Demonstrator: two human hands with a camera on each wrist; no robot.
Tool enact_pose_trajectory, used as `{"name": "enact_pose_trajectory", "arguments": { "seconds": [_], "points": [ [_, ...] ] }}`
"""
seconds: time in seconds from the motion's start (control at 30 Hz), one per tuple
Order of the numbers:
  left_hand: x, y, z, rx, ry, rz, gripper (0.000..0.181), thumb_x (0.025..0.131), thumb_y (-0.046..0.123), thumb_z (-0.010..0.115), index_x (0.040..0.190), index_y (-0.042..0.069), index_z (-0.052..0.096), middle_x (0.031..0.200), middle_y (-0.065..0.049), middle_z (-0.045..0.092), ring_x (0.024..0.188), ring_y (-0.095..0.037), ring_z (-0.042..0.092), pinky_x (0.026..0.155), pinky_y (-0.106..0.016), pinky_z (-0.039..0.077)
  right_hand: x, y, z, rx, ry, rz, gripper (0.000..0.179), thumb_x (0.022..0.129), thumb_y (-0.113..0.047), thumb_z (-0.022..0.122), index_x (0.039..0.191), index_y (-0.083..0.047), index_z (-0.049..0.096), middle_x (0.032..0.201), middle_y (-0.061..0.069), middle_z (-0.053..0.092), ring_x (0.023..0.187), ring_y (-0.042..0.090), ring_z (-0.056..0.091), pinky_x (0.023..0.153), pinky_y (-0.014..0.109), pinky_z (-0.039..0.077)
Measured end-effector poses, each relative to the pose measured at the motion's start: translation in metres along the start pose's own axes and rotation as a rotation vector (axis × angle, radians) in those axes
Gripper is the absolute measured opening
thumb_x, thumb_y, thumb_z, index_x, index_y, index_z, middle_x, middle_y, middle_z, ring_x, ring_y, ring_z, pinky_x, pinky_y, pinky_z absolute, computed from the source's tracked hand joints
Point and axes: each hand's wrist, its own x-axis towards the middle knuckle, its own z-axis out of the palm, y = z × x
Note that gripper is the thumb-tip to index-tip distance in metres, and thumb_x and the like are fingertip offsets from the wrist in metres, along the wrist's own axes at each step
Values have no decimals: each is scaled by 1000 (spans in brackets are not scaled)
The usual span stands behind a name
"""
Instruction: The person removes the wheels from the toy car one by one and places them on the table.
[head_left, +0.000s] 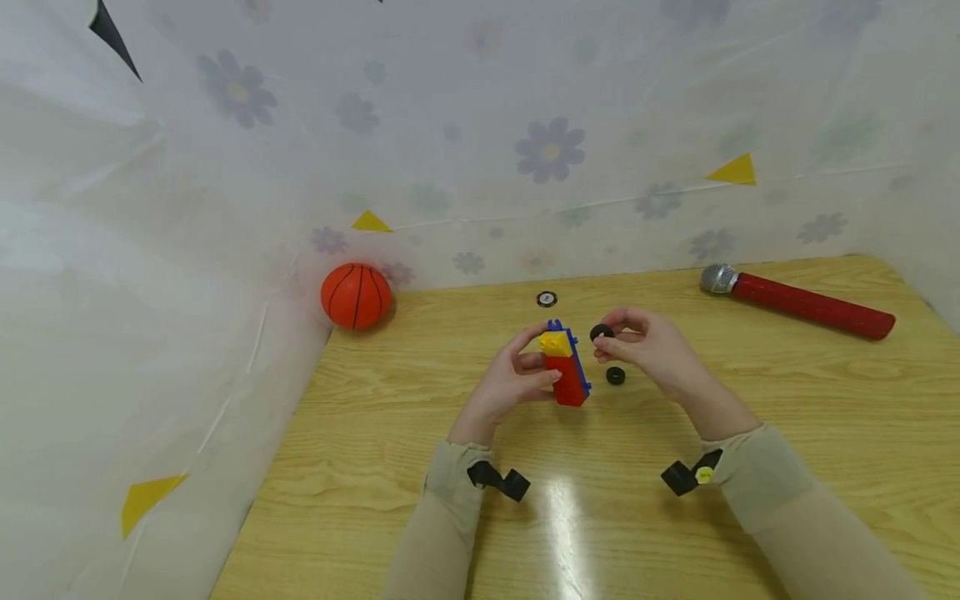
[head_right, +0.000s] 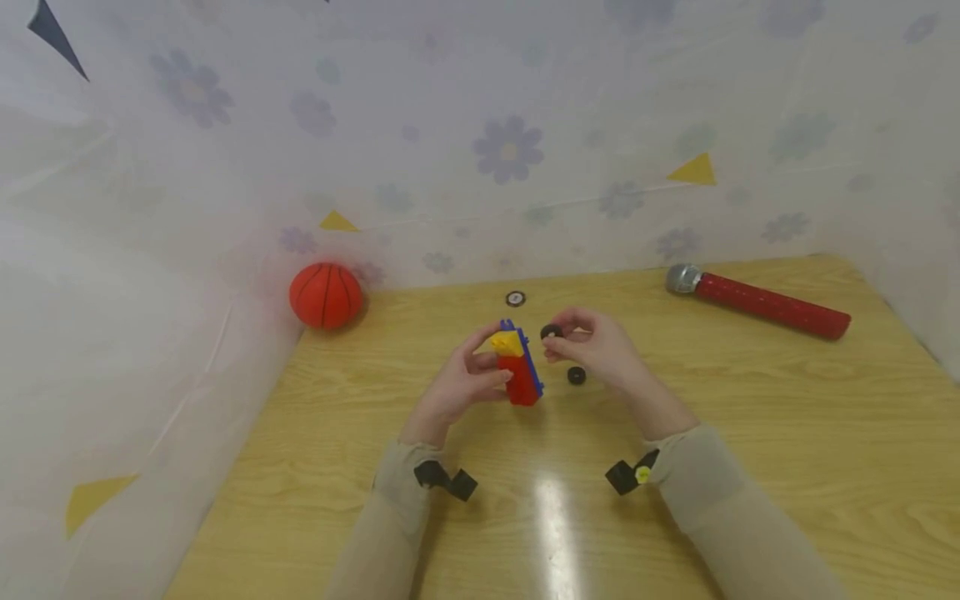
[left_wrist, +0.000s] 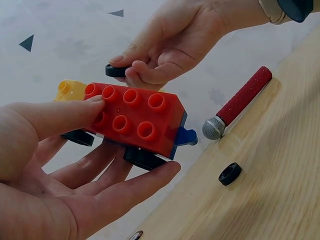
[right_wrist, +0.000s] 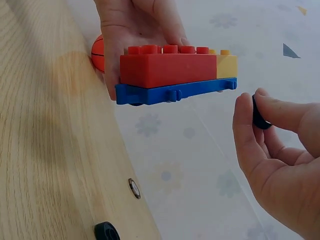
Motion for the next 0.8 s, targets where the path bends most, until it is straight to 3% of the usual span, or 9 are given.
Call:
{"name": "enact_pose_trajectory", "arguments": {
  "seconds": [0.33, 0.6, 0.8],
  "points": [
    [1, 0, -1, 4, 3, -9, 71, 94, -6, 60, 152, 30, 37, 140, -23, 56, 124, -38, 59, 88, -53, 57, -1, 8, -11, 7, 17, -1, 33, 98, -10, 62, 121, 9, 48, 101, 2, 65, 85, 9, 71, 81, 26, 60],
    [1, 1, -2, -9, -15, -2, 72, 94, -6, 59, 152, 29, 36, 142, -24, 54, 126, -39, 57, 89, -54, 57, -4, 13, -19, -46, 15, -5, 37, 99, -15, 62, 126, 8, 50, 103, -2, 66, 87, 9, 71, 83, 26, 60],
    [1, 1, -2, -23, -20, 1, 71, 94, -6, 59, 152, 28, 36, 142, -24, 54, 126, -39, 57, 89, -53, 57, -6, 16, -23, -41, 8, 3, 45, 99, -16, 61, 133, 10, 48, 112, 6, 65, 87, 6, 70, 81, 23, 59]
  ]
}}
